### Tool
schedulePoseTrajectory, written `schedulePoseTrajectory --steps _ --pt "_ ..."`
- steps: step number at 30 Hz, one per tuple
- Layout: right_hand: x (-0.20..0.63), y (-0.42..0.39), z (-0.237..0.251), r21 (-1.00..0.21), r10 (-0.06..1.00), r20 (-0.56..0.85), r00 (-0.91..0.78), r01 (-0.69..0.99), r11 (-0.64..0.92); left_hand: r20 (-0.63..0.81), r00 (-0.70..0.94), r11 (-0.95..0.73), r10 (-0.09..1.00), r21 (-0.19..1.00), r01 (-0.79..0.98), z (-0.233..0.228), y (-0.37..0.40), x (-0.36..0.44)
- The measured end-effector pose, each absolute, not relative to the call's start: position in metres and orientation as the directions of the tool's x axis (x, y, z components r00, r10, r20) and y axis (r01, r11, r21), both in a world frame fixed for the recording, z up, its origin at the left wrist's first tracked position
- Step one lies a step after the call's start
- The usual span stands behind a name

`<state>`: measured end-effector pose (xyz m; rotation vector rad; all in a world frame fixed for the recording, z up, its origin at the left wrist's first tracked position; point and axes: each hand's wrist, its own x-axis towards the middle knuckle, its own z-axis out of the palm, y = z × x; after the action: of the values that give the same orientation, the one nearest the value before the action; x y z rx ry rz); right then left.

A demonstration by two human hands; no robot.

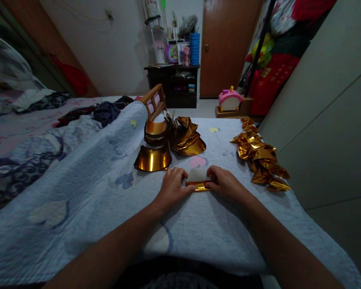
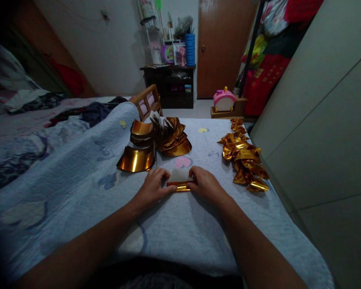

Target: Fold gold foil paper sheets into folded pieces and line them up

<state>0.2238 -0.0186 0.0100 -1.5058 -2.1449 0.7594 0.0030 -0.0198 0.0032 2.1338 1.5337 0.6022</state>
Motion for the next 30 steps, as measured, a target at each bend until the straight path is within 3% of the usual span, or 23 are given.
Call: schedulePoseTrajectory --steps 6,11,15,19,23,30 --pt "0.225 -0.018 0.005 -0.696 0.959 0.048 -0.278 0.679 0.232 0.026 0.288 -0.186 0.957 0.819 0.544 0.005 -0.022 0.005" --pt "0.228 -0.016 -0.001 -0.743 0.965 0.125 -0.231 0.623 0.245 -0.038 0.361 -0.048 0.932 0.973 0.224 0.004 -0.020 0.007" --pt "0.230 -0.013 -0.003 -0.782 0.955 0.220 -0.197 0.549 0.293 -0.075 0.375 0.059 0.924 0.997 0.055 0.008 -0.019 0.007" --pt "0.230 -0.013 0.004 -0.915 0.984 0.106 -0.144 0.373 0.154 -0.085 0.320 0.119 0.944 0.989 -0.087 0.012 -0.019 0.006" --pt "0.227 -0.018 0.018 -0.981 0.941 0.024 -0.338 0.171 0.087 -0.043 0.319 0.100 0.947 0.981 -0.164 0.010 -0.018 0.007" --pt "0.220 -0.023 0.021 -0.997 0.958 0.073 -0.276 -0.018 0.071 -0.145 0.343 0.227 0.928 0.950 -0.215 0.005 -0.020 0.012"
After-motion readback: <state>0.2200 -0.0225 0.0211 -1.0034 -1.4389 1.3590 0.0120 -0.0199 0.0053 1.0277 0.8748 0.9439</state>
